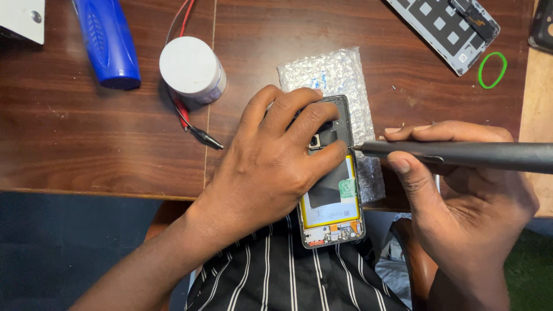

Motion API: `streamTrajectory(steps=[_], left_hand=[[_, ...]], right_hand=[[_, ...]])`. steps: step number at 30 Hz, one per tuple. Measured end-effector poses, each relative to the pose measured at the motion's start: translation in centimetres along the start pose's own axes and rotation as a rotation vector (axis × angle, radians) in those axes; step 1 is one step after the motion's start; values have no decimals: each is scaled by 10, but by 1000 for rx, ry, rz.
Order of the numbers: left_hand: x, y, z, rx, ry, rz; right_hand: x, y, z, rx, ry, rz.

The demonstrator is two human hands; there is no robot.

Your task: The person repairs a disassembled smartphone on a workbench, using a cordless electric screwdriver to remove and drive small screws from the phone's midframe and camera module area. They lift and reposition the phone, peel a black film from the battery area, handle a small flex component, and continue unscrewing and tightening screws around the camera assembly.

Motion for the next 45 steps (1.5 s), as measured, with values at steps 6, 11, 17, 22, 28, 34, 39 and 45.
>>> streamTrajectory(steps=[6,11,17,22,28,34,39,45], left_hand=[[-3,2,2,-2,-22,7],[-4,2,2,-15,-25,9],[-6,3,-1,-5,-24,14],[-7,2,-2,12,-30,8],[-8,2,-1,2,-30,8],[-7,2,0,-1,-37,7],[-7,1,0,2,-26,2],[-7,1,-2,10,-24,-1]], right_hand=[[7,9,-8,-69,92,47],[15,22,-19,-246,197,117],[24,31,-29,-368,249,170],[25,27,-30,-296,228,69],[27,27,-31,-302,217,53],[27,29,-32,-280,232,77],[26,25,-29,-226,213,48],[25,25,-30,-247,219,58]])
Point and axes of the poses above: each hand's wrist, its own x-axis towards the middle knuckle, its own z-axis out of the back of the hand, y = z × x, the point moved 9 cm from there along x, towards the middle knuckle, and after that the axes turned 15 degrees about x, right-handed, at the moved point
